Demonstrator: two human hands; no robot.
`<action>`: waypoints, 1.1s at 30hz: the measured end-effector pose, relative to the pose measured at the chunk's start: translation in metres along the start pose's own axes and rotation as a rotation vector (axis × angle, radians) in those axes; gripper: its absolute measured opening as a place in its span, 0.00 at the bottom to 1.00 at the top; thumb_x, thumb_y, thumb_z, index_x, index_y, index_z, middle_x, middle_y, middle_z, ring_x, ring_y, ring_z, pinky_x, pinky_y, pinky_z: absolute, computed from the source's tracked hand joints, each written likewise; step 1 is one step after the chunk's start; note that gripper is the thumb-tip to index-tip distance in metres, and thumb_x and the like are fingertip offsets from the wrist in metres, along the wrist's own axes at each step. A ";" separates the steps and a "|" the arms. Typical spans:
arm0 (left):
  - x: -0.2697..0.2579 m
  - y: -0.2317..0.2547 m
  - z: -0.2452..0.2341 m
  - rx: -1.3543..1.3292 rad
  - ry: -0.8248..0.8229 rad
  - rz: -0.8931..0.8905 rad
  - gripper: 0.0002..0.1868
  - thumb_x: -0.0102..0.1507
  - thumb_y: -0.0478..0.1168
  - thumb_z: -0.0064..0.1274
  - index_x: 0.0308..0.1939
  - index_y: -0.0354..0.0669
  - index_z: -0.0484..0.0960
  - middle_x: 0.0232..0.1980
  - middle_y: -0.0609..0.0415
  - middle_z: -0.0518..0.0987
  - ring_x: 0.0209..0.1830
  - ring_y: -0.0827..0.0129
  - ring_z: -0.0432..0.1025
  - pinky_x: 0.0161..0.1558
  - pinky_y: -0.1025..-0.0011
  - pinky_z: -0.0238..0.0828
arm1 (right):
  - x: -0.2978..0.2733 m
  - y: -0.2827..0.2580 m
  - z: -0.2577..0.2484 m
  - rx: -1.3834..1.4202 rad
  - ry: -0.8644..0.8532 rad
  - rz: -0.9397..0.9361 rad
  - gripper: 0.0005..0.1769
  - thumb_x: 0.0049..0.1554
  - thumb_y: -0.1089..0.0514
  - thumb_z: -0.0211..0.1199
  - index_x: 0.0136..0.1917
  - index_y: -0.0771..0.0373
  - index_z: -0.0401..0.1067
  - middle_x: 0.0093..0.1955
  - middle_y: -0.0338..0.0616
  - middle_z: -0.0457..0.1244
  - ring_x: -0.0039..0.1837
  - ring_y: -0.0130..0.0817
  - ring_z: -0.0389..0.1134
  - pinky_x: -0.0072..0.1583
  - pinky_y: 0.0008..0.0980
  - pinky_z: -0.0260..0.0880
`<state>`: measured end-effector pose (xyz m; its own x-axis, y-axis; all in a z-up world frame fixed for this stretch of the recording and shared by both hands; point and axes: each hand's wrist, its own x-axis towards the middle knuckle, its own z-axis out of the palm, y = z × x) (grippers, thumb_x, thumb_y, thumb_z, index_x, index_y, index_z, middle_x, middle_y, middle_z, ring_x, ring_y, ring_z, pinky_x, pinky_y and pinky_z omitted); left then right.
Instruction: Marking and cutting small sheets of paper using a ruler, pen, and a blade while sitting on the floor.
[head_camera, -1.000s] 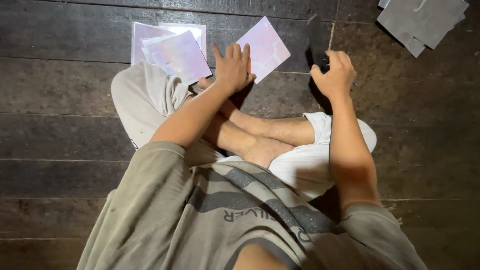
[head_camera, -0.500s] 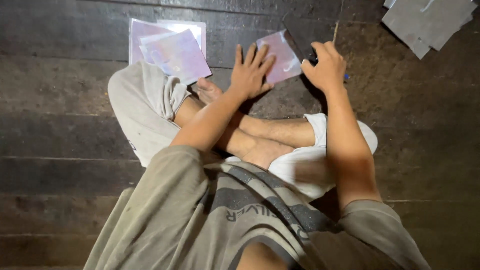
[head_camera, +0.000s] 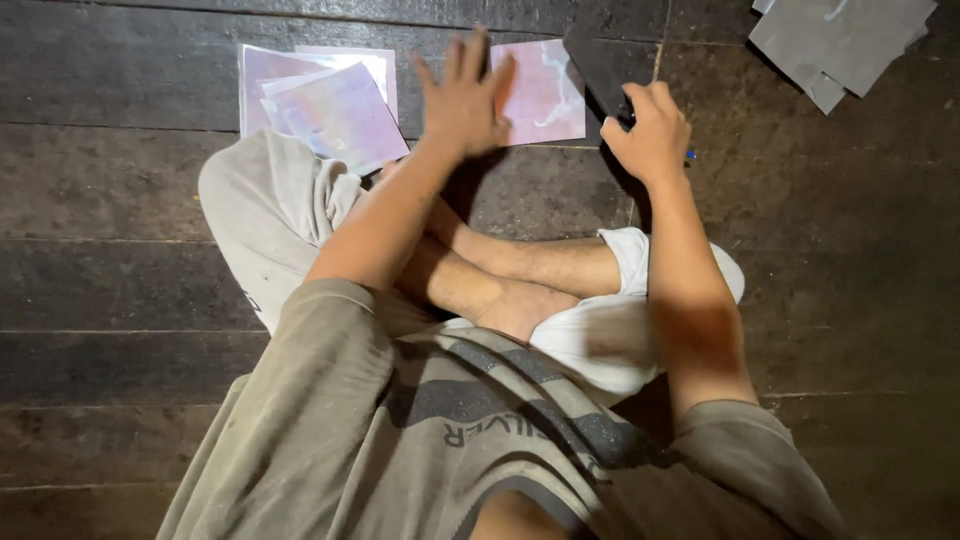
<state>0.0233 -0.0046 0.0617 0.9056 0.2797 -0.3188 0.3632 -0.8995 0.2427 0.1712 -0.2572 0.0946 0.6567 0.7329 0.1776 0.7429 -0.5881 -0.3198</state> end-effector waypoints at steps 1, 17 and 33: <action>-0.004 0.013 0.015 -0.002 -0.001 -0.001 0.46 0.60 0.59 0.54 0.82 0.64 0.56 0.83 0.44 0.37 0.82 0.40 0.40 0.65 0.13 0.35 | -0.002 0.000 -0.002 0.000 -0.003 -0.001 0.22 0.51 0.55 0.68 0.59 0.63 0.78 0.52 0.45 0.65 0.45 0.49 0.69 0.47 0.42 0.70; 0.001 -0.017 0.042 0.003 0.162 0.073 0.45 0.67 0.69 0.50 0.81 0.52 0.59 0.84 0.53 0.44 0.82 0.49 0.40 0.68 0.18 0.28 | 0.007 0.006 0.012 -0.047 -0.007 -0.053 0.23 0.52 0.54 0.69 0.60 0.62 0.78 0.52 0.45 0.64 0.47 0.48 0.69 0.47 0.43 0.70; 0.001 -0.009 0.049 -0.112 0.282 -0.125 0.55 0.61 0.80 0.60 0.79 0.58 0.55 0.81 0.46 0.52 0.80 0.49 0.54 0.71 0.27 0.31 | 0.082 -0.010 0.050 -0.351 -0.095 -0.436 0.30 0.51 0.51 0.73 0.67 0.43 0.77 0.57 0.37 0.59 0.55 0.40 0.59 0.41 0.37 0.70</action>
<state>0.0105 -0.0122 0.0143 0.8717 0.4818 -0.0897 0.4831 -0.8142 0.3220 0.2112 -0.1742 0.0658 0.2775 0.9513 0.1344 0.9518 -0.2912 0.0960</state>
